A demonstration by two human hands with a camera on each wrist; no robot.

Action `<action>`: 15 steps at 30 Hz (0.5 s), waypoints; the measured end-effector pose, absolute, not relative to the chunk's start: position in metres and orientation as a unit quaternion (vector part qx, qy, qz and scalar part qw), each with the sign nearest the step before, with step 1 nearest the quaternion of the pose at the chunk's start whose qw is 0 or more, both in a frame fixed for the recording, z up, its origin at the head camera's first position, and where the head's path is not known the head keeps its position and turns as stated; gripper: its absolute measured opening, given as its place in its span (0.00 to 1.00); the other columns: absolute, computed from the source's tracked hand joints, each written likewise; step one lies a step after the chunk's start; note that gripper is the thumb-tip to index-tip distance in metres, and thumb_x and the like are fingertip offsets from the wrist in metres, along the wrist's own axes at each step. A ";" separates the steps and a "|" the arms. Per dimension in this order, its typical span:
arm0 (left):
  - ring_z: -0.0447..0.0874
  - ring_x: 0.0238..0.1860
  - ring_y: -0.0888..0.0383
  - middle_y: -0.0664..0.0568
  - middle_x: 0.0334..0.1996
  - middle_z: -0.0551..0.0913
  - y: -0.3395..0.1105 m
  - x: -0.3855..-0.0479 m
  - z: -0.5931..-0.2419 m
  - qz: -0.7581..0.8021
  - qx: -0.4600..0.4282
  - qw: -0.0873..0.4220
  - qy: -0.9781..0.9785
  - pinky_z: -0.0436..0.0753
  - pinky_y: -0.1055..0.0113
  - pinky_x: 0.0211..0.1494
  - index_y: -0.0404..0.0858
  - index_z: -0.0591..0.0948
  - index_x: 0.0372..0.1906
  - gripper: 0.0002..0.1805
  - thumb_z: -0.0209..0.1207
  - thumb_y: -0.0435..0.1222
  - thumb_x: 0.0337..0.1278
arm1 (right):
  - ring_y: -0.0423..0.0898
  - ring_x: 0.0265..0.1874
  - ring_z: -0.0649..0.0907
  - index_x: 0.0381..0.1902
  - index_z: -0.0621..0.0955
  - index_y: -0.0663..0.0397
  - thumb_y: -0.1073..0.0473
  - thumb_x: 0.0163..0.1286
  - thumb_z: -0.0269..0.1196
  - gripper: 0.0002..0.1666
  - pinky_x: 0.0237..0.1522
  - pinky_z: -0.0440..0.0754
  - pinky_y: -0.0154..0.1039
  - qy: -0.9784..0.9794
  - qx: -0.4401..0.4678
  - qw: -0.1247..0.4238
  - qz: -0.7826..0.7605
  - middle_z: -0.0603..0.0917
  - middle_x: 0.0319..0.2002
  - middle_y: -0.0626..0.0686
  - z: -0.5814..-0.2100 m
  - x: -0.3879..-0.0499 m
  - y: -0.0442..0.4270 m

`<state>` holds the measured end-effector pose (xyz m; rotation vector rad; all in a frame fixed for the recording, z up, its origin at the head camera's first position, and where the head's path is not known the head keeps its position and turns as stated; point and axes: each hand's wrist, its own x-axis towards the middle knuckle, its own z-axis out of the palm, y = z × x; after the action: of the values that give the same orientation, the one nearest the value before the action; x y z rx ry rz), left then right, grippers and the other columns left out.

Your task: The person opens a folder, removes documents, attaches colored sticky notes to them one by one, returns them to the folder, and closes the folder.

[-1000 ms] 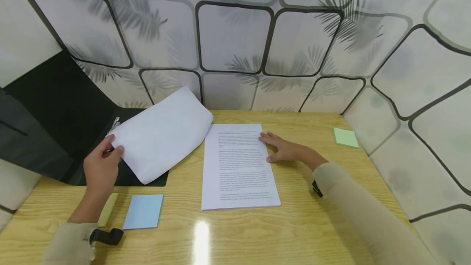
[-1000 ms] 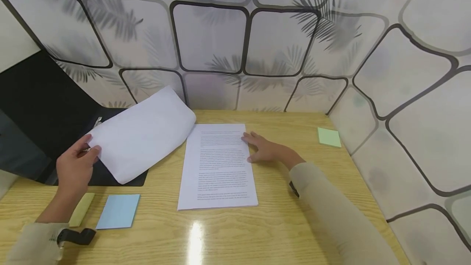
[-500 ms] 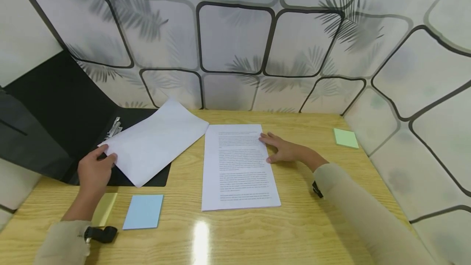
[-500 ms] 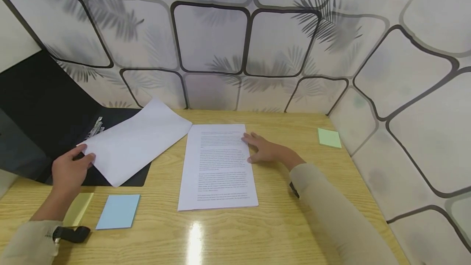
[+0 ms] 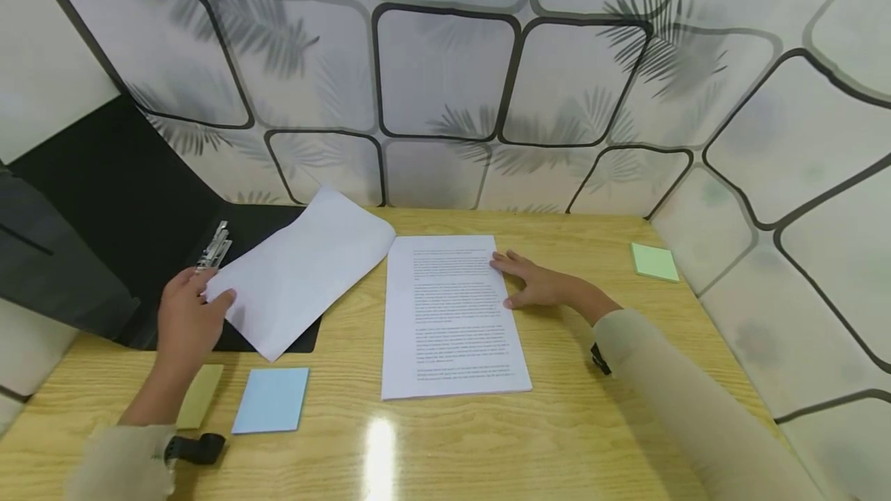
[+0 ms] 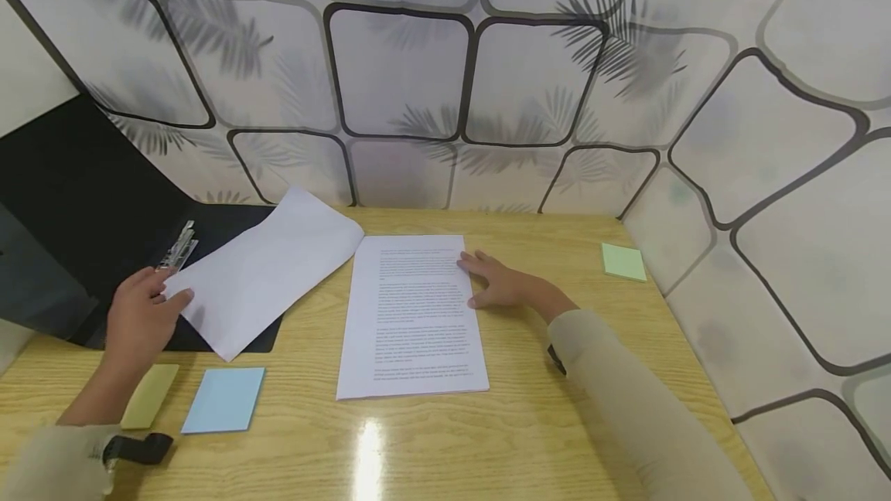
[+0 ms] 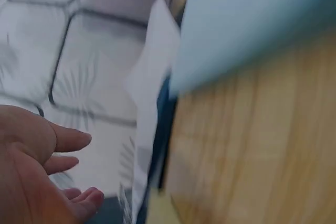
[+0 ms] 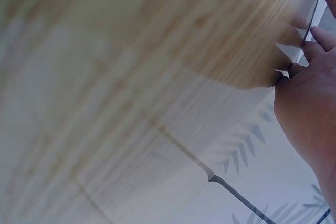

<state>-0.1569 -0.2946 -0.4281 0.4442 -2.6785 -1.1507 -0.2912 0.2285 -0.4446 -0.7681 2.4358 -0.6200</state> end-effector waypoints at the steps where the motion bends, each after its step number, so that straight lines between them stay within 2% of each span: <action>1: 0.69 0.66 0.28 0.28 0.75 0.56 -0.284 -0.155 -0.425 -0.391 0.128 0.104 -0.906 0.74 0.36 0.64 0.29 0.67 0.73 0.29 0.55 0.35 0.72 | 0.59 0.80 0.33 0.83 0.47 0.47 0.39 0.68 0.66 0.58 0.74 0.37 0.71 0.896 -0.283 0.254 -0.229 0.39 0.83 0.52 -0.445 -0.291 0.229; 3: 0.72 0.64 0.31 0.30 0.72 0.63 -0.260 -0.150 -0.420 -0.404 0.080 0.105 -0.905 0.75 0.38 0.64 0.30 0.70 0.70 0.27 0.57 0.35 0.72 | 0.59 0.80 0.33 0.83 0.47 0.47 0.39 0.68 0.66 0.58 0.74 0.38 0.71 0.895 -0.285 0.254 -0.229 0.38 0.83 0.52 -0.445 -0.291 0.228; 6: 0.74 0.63 0.34 0.33 0.69 0.68 -0.224 -0.145 -0.416 -0.431 -0.001 0.071 -0.900 0.76 0.40 0.65 0.32 0.72 0.69 0.26 0.59 0.36 0.71 | 0.60 0.80 0.34 0.83 0.46 0.47 0.39 0.68 0.66 0.58 0.74 0.38 0.71 0.895 -0.287 0.253 -0.228 0.38 0.83 0.53 -0.445 -0.292 0.228; 9: 0.72 0.67 0.36 0.36 0.70 0.69 -0.194 -0.146 -0.418 -0.446 -0.069 0.012 -0.892 0.73 0.41 0.67 0.34 0.71 0.70 0.28 0.62 0.36 0.69 | 0.59 0.80 0.34 0.83 0.46 0.47 0.38 0.68 0.65 0.58 0.74 0.38 0.71 0.897 -0.285 0.254 -0.225 0.38 0.83 0.52 -0.446 -0.292 0.228; 15: 0.62 0.75 0.38 0.39 0.74 0.66 -0.156 -0.162 -0.431 -0.402 -0.149 -0.100 -0.898 0.66 0.40 0.73 0.37 0.70 0.72 0.35 0.67 0.39 0.63 | 0.59 0.80 0.34 0.83 0.47 0.46 0.38 0.67 0.65 0.58 0.75 0.38 0.71 0.899 -0.280 0.253 -0.223 0.38 0.83 0.52 -0.447 -0.292 0.228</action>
<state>-0.1618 -0.1562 -0.4309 -0.4996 -3.0149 -1.3517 -0.2922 0.2283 -0.4468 -0.7599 2.4427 -0.6074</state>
